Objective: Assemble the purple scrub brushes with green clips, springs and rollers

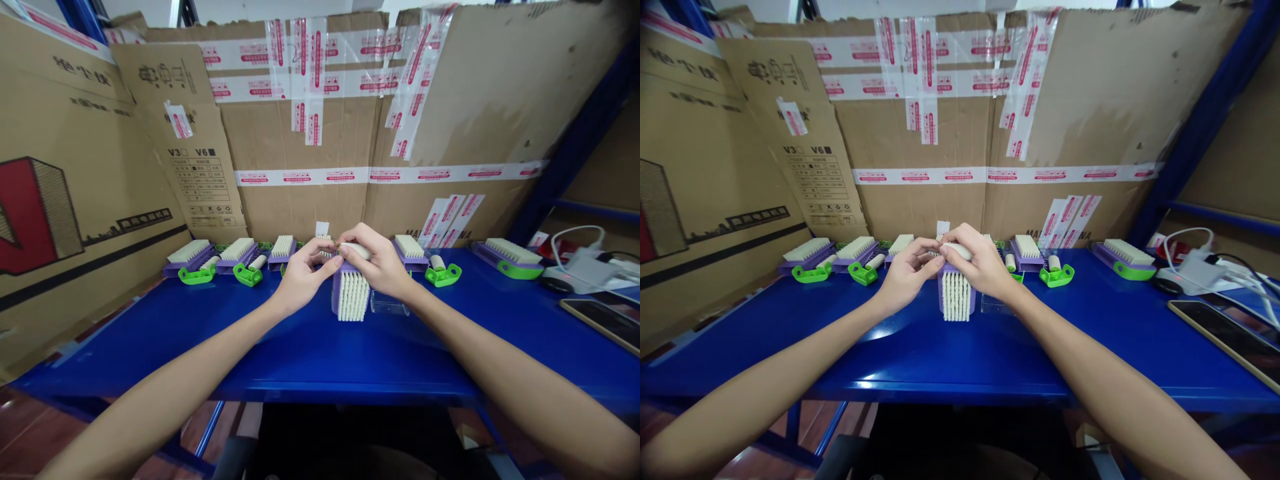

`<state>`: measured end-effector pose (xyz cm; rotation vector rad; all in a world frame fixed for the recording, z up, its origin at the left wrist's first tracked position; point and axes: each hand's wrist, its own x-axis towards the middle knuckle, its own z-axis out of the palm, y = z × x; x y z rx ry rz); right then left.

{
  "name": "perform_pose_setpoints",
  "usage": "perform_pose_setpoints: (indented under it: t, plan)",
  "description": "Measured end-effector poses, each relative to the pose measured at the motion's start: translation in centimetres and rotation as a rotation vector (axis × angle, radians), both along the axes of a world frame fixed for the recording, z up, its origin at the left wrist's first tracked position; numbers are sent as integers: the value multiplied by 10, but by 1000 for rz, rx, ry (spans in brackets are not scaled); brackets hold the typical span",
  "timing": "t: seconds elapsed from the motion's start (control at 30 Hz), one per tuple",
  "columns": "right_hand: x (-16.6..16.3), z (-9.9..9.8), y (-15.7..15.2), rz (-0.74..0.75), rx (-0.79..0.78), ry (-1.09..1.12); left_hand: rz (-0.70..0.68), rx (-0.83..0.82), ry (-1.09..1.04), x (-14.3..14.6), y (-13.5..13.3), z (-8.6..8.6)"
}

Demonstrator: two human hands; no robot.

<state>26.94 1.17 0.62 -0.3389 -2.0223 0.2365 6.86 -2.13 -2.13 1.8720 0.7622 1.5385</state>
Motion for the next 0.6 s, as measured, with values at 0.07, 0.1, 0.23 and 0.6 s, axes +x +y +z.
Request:
perform_pose_setpoints:
  t: [0.07,0.1,0.23,0.6]
  plan:
    - [0,0,0,-5,1,-4,8,5,-7,0,0,0]
    - [0,0,0,-8,3,-6,11,8,-11,0,0,0]
    - [-1,0,0,-6,9,-3,13,17,-25,1,-1,0]
    - [-2,1,1,-7,-3,8,50,20,-19,3,-2,-2]
